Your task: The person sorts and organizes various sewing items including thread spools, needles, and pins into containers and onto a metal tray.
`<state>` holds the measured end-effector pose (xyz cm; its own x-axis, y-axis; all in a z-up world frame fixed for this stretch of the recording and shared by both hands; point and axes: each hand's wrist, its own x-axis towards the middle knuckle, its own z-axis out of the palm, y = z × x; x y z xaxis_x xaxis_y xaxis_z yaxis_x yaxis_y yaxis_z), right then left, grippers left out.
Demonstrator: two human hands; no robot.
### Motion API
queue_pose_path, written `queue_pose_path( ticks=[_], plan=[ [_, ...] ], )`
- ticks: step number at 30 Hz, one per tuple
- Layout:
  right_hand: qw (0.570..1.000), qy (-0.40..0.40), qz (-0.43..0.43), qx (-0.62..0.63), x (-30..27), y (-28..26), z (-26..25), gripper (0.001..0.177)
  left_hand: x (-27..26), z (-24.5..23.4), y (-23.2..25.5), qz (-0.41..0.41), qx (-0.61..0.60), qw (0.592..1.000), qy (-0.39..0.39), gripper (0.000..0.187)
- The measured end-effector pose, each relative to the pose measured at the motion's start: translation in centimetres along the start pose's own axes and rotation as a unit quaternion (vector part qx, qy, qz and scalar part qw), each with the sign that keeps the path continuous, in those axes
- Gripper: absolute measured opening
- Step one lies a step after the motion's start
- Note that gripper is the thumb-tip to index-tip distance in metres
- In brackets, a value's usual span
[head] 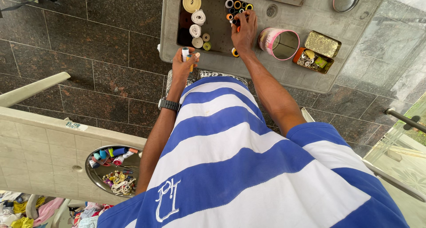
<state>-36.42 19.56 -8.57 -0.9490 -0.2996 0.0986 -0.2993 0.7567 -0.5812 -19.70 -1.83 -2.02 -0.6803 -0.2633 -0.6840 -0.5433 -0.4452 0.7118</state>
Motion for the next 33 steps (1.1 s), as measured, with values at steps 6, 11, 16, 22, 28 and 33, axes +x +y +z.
queue_pose_path(
  ticks=[6,11,16,22,28,33],
  plan=[
    [1.0,-0.013,0.004,-0.024,-0.1,0.1,0.1,0.036,0.0,-0.1,-0.1,0.0,-0.005,1.0,-0.004,0.021],
    [0.999,-0.007,-0.002,-0.046,-0.2,0.4,0.5,0.037,-0.1,-0.1,0.1,-0.004,0.006,1.0,-0.003,0.021],
    [0.998,-0.008,-0.009,-0.056,-0.3,1.0,1.0,0.036,-0.5,0.3,0.9,-0.013,0.014,1.0,0.002,0.024],
    [0.998,-0.015,-0.007,-0.062,-0.3,1.0,1.1,0.037,-1.0,0.7,2.1,-0.024,0.021,0.999,0.001,0.027],
    [0.998,0.011,-0.036,-0.048,-0.3,-2.4,-2.4,0.045,-0.8,0.9,2.2,-0.016,-0.015,1.0,-0.02,0.031],
    [0.971,-0.11,0.106,0.184,-1.9,-7.4,-5.8,0.031,-0.1,1.4,2.0,-0.009,-0.044,0.998,-0.041,0.032]
  ],
)
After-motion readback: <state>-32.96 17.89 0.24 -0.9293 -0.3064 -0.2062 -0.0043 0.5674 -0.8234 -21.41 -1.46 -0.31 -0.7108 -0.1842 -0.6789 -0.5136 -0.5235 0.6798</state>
